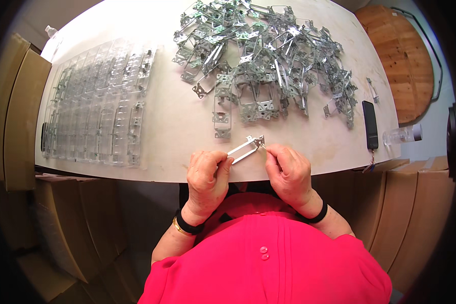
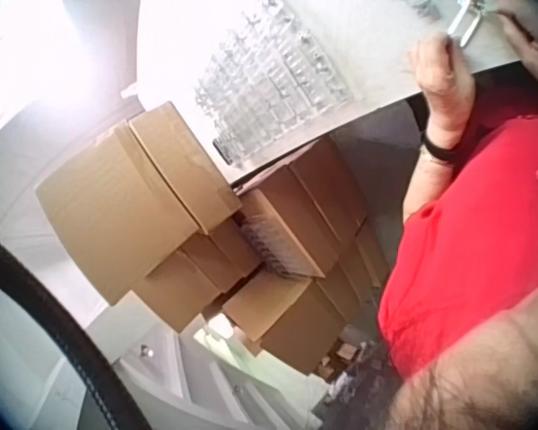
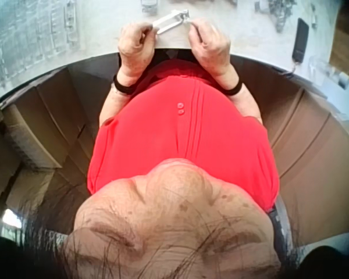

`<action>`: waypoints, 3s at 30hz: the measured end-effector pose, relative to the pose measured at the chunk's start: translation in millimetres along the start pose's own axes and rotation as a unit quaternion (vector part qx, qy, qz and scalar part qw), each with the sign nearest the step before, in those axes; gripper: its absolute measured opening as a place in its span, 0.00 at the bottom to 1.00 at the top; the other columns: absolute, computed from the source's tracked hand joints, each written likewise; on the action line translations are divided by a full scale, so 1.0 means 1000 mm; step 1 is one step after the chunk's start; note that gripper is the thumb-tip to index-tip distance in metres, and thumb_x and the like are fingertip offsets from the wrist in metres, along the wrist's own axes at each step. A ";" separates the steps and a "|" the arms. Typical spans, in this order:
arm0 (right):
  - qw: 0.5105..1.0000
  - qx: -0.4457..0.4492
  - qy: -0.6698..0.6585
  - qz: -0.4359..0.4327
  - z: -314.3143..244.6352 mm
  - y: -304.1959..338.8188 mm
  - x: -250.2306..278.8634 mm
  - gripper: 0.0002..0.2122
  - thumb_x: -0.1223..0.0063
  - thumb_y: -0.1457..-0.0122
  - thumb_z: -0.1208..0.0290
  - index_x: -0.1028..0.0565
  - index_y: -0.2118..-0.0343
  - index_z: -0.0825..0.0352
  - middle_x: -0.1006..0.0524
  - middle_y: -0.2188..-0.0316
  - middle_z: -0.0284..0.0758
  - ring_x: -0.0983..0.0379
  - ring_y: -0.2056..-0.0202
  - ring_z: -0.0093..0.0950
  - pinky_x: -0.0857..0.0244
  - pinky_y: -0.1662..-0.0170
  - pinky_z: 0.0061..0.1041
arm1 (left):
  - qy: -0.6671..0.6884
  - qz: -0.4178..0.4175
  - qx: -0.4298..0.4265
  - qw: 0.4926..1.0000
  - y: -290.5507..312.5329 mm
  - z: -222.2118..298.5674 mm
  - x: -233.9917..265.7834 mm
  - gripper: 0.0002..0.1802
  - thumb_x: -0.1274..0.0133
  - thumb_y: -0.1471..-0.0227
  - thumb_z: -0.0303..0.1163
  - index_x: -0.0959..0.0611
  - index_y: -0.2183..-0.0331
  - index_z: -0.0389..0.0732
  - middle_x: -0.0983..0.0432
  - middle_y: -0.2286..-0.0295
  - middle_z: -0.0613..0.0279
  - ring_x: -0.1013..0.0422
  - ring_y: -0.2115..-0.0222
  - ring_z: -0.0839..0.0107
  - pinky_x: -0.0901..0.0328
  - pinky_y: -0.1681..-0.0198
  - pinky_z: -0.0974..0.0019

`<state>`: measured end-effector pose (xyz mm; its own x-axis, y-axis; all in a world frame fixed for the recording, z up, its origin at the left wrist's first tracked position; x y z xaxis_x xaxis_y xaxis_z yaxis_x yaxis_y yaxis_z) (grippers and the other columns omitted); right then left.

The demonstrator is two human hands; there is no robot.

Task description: Assembling small metal brackets using a thin tool at a workstation.

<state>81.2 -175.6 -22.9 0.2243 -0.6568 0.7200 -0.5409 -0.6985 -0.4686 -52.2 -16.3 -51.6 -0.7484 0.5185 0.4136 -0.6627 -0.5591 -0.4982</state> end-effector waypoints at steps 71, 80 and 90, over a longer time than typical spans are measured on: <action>0.976 -0.180 -0.115 -0.041 0.006 0.003 0.002 0.03 0.41 0.37 0.80 0.22 0.61 0.66 0.26 0.83 0.39 0.26 0.84 0.33 0.36 0.78 0.33 | -0.003 -0.005 -0.008 1.000 0.001 -0.003 0.000 0.12 0.32 0.48 0.16 0.18 0.64 0.38 0.26 0.73 0.62 0.35 0.75 0.69 0.38 0.71 0.66; 0.976 -0.170 -0.131 -0.036 0.010 0.005 -0.001 0.03 0.41 0.36 0.80 0.21 0.61 0.66 0.28 0.84 0.35 0.31 0.85 0.25 0.39 0.78 0.28 | 0.000 -0.004 -0.004 1.000 0.002 -0.003 0.000 0.13 0.31 0.49 0.16 0.18 0.64 0.38 0.26 0.73 0.62 0.34 0.75 0.69 0.38 0.71 0.66; 0.976 -0.172 -0.128 -0.040 0.011 0.006 -0.001 0.03 0.41 0.37 0.79 0.21 0.62 0.66 0.29 0.84 0.35 0.32 0.85 0.24 0.39 0.78 0.27 | -0.001 -0.002 0.001 1.000 0.003 -0.004 -0.001 0.13 0.31 0.49 0.16 0.18 0.63 0.38 0.25 0.72 0.62 0.34 0.75 0.70 0.37 0.70 0.66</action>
<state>86.9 -182.3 -31.5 0.4482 -0.6836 0.5760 -0.7435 -0.6429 -0.1843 -53.5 -15.7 -56.7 -0.7460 0.5188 0.4176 -0.6656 -0.5589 -0.4946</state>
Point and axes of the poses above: each hand's wrist, its own y-axis away from the middle knuckle, its own x-axis out of the back of the hand, z = x × y, the point moved 2 cm from there along -y, towards the middle knuckle
